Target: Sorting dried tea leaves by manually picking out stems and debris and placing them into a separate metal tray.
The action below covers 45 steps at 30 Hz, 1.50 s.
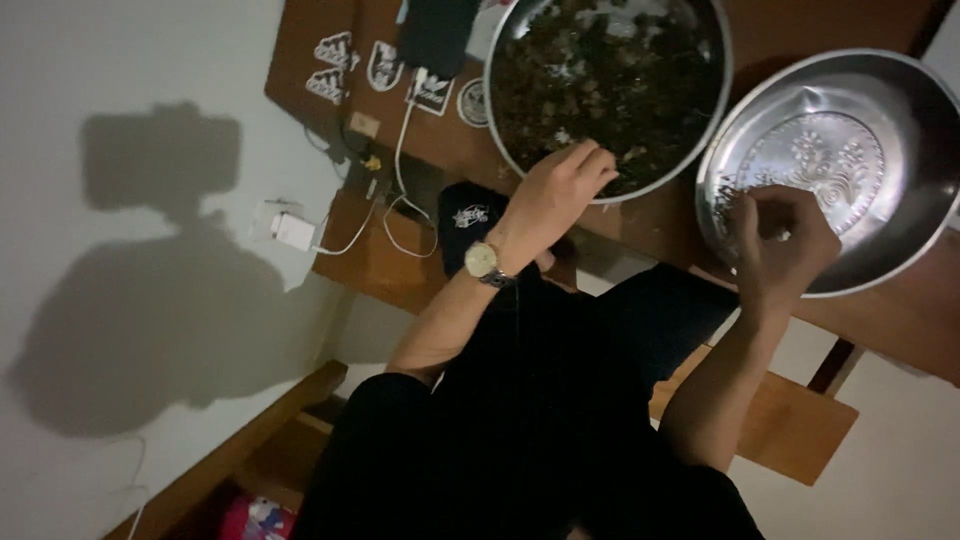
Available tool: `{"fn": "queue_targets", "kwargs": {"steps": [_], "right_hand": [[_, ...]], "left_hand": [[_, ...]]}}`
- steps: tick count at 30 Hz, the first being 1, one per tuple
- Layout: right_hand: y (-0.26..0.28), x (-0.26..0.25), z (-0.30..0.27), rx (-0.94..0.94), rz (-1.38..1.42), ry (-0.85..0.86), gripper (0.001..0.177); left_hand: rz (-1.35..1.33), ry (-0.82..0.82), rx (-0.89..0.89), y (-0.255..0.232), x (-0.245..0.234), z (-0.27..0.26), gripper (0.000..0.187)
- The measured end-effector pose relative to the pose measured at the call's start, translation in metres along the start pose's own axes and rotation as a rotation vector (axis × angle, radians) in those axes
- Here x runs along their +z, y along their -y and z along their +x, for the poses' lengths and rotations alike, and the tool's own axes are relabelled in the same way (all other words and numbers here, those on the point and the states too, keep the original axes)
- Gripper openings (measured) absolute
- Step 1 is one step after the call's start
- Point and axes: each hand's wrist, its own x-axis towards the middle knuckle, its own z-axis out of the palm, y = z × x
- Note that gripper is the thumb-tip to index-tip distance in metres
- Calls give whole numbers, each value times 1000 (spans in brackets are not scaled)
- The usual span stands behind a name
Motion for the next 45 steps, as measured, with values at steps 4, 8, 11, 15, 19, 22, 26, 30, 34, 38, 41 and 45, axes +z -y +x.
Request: {"fn": "queue_targets", "kwargs": {"steps": [4,8,11,15,19,22,26,30,34,38,41,45], "right_hand": [[-18,-16,-2,-2,32,-37,6],[-54,-26,-9,-74,-48,-112,8],[-43,-33,-8,-61,27,-122,6],[-28,-36,-5,21,89,-166,12],[-38,-36,-7,-15,65,-130,5],[-38,-34,-8,-6,80,-136,4],[-37,-34,-8,12,71,-122,4],[-37,-35,-8,4,54,-106,2],[-37,-34,-8,-13,83,-102,4],[-35,-34,-8,-1,82,-100,2],[-33,-34,-7,25,84,-99,4],[-38,-33,-9,-15,78,-100,4]], "left_hand": [[309,127,59,11,-9,7,15],[475,394,-48,30,-44,24,10],[428,353,-127,46,-64,27,12],[617,387,-99,71,-62,28,29],[738,477,-164,71,-54,27,46],[783,493,-154,74,-46,25,50],[762,492,-158,72,-45,28,49],[673,496,-198,69,-43,31,45],[495,546,-301,56,-45,39,49],[397,545,-334,46,-43,45,39],[391,517,-293,46,-37,45,38],[345,489,-263,49,-30,47,39]]}}
